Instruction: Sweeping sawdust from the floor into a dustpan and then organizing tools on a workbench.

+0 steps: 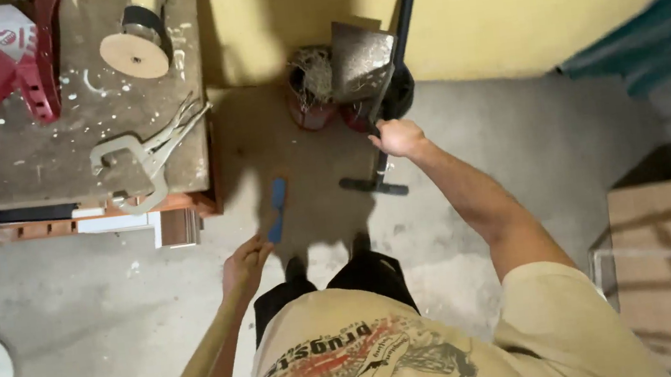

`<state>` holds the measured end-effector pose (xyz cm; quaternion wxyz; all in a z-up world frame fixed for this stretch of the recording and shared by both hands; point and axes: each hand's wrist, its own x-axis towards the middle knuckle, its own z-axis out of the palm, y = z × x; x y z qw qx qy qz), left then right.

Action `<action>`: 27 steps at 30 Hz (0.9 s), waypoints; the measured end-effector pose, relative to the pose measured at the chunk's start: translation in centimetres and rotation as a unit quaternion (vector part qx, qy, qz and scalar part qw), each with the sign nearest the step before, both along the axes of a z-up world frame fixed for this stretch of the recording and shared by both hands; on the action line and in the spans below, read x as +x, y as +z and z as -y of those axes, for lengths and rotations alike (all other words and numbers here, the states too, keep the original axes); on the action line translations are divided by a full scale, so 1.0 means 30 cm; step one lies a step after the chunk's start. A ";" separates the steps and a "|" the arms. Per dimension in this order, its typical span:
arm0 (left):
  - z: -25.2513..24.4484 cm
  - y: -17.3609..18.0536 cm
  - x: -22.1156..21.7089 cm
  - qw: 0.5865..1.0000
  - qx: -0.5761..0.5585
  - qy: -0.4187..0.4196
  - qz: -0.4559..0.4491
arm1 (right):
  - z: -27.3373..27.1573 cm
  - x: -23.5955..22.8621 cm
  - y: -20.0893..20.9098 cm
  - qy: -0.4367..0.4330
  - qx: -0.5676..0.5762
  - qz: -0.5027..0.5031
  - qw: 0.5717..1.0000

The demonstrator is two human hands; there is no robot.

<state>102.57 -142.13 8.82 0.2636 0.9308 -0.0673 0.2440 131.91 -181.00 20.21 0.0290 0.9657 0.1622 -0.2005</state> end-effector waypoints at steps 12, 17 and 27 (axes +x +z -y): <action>0.611 0.310 0.259 0.877 -0.253 0.264 -0.311 | 0.250 0.562 -0.437 0.293 0.039 0.053 0.954; 0.758 0.417 0.287 0.854 -0.337 0.295 -0.265 | 0.244 0.708 -0.484 0.342 -0.102 0.003 0.934; 0.824 0.374 0.242 0.851 -0.372 0.316 -0.195 | 0.237 0.746 -0.785 0.354 -0.165 0.016 0.921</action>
